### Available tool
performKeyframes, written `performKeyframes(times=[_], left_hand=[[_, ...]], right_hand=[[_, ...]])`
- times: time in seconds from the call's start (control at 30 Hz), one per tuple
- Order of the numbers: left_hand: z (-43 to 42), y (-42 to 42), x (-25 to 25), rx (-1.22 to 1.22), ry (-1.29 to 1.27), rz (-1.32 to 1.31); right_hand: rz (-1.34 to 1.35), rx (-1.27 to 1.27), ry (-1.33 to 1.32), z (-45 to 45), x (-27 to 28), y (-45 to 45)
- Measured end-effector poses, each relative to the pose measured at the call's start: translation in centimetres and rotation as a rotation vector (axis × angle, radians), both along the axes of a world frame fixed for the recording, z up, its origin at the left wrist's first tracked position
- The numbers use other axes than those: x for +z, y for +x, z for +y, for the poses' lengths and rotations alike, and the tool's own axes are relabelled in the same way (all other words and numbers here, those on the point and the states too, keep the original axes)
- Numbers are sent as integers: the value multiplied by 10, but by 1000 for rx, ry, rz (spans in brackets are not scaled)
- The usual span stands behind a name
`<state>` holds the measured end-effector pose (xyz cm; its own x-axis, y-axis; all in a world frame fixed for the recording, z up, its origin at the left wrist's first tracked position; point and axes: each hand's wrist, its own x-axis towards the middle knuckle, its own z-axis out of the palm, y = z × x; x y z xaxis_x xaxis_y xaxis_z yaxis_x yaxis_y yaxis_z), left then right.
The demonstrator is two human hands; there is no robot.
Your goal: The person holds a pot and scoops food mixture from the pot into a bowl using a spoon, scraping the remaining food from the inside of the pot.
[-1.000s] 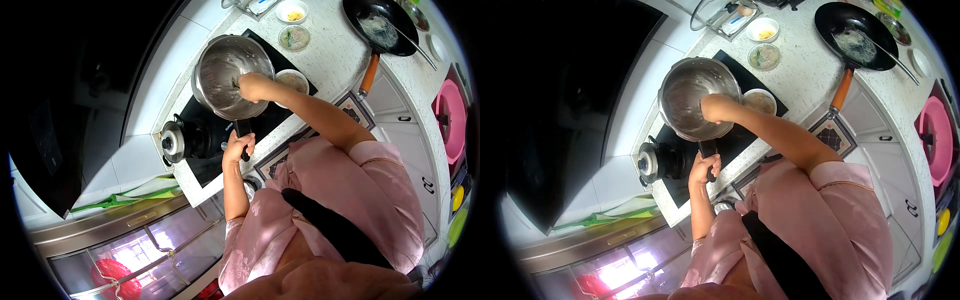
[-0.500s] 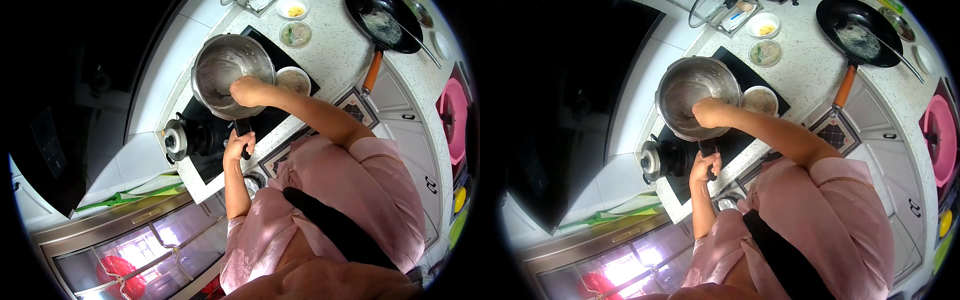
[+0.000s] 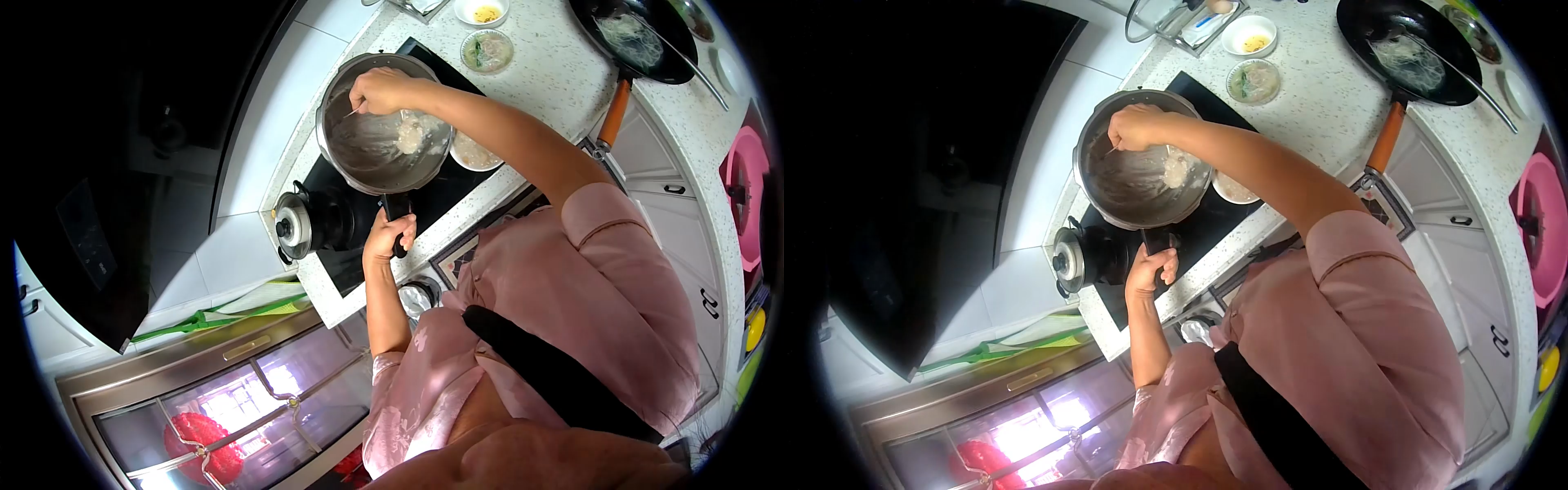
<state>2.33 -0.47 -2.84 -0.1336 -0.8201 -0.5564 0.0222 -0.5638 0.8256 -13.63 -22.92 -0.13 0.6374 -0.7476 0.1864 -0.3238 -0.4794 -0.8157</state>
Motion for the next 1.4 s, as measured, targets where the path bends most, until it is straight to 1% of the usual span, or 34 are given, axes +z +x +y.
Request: performKeyframes(times=[0.07, 0.1, 0.17, 0.2, 0.27, 0.3, 0.37, 0.43, 0.5, 0.63, 0.7, 0.73, 0.83, 0.87, 0.9, 0.97, 1.0, 1.13, 1.2, 1.27, 1.37, 1.4], left_hand=[[-1, 2, -2, -20, -5, -11], [-1, 3, -2, -41, -8, -20], [-1, 3, -1, -40, -12, -31], [-1, 4, -1, -46, -2, -41], [-1, 5, -2, -47, 8, -46], [-2, 6, -1, -54, 19, -47], [-3, 7, -1, -65, 29, -46], [-2, 7, -2, -64, 22, -47], [-3, 6, -1, -69, 16, -46], [-4, 5, 2, -83, 18, -54], [-4, 4, 3, -88, 15, -61], [-4, 3, 4, -87, 14, -65], [-3, 2, 5, -94, -2, -67], [-4, 1, 6, -90, -3, -63], [-4, 1, 8, -83, 8, -60], [-4, 2, 6, -73, 20, -53], [-3, 4, 3, -67, 22, -46], [-3, 4, 5, -85, 1, -46], [-4, 5, 3, -87, 5, -39], [-2, 8, 1, -84, 10, -34], [-5, 9, -1, -96, 6, -34], [-5, 9, -1, -101, 8, -38]], right_hand=[[23, -69, -153, -5, -2, 6], [22, -65, -155, -7, -2, 7], [151, 57, -337, -9, -5, 4], [152, 61, -338, -7, -5, 1], [447, 151, -608, -2, -8, -9], [450, 154, -608, -1, -14, -15], [551, 186, -741, -4, -20, -26], [517, 176, -753, -1, -15, -29], [234, 133, -708, 0, -11, -23], [229, 167, -732, 2, -11, -9], [371, 190, -915, 7, -19, -8], [429, 193, -955, 8, -24, -11], [483, 167, -1030, 2, -40, -23], [456, 176, -1048, -2, -43, -28], [458, 182, -1049, 2, -30, -35], [339, 73, -1079, 9, -10, -41], [316, 34, -1144, 8, -7, -38], [269, -19, -1147, -7, -23, -16], [373, 75, -1098, -5, -34, -21], [402, 104, -1117, -8, -50, -24], [430, 116, -1116, -4, -30, -32], [358, 52, -1130, -4, -22, -31]])
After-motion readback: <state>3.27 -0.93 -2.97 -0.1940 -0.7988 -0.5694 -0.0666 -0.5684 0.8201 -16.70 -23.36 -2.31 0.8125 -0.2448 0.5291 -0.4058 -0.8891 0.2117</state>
